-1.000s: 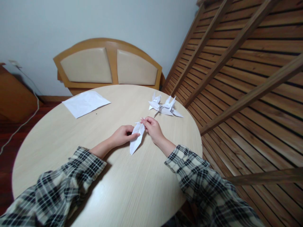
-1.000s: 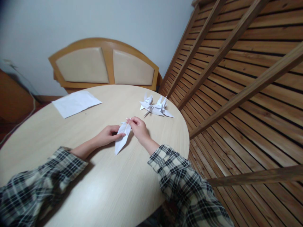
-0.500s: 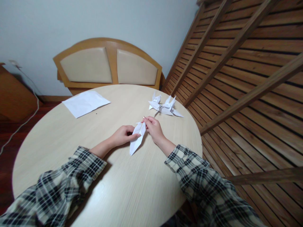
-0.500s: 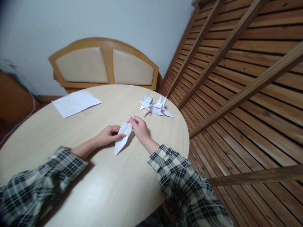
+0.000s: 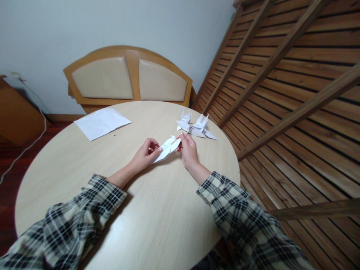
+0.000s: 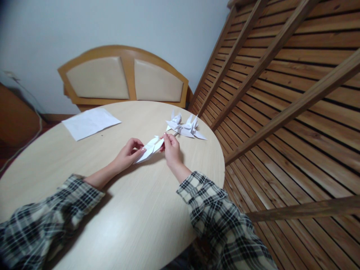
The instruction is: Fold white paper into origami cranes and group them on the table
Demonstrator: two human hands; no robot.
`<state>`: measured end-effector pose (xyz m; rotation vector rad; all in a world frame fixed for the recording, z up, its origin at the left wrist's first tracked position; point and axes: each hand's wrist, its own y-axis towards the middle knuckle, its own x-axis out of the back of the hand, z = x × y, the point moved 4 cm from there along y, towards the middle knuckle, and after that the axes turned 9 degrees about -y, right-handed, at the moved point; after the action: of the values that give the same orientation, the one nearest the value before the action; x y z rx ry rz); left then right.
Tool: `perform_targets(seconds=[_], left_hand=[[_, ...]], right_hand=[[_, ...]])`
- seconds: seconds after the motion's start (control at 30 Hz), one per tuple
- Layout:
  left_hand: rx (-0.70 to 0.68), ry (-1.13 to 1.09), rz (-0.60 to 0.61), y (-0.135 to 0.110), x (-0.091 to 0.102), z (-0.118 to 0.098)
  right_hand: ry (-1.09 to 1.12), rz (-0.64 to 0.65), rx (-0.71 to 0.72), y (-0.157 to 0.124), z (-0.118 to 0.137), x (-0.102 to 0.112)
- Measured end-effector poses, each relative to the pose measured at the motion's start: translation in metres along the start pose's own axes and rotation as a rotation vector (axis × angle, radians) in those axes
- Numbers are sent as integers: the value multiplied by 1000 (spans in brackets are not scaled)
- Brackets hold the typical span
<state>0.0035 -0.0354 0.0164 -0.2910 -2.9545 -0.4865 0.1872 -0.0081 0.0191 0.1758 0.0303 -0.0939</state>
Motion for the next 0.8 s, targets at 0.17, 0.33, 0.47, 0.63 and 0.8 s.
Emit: perform_targets(seconds=[0.17,0.33,0.47,0.63,0.8], left_hand=[[-57,189,-73,2,6,-3],[-102,269,-62,3,6,-6],[-73,177,-54,2,6,-5],[-27,24,-41,1,7,-7],[-15,-43,-41,1,7,-8]], right_hand=[[-7,11,16,-3,4,-2],[-50,44,57,-4,5,-2],[-23,77,5,-4,1,-2],[33,162,-53,-4,-3,-6],[19,279,-65,-9,-6,-18]])
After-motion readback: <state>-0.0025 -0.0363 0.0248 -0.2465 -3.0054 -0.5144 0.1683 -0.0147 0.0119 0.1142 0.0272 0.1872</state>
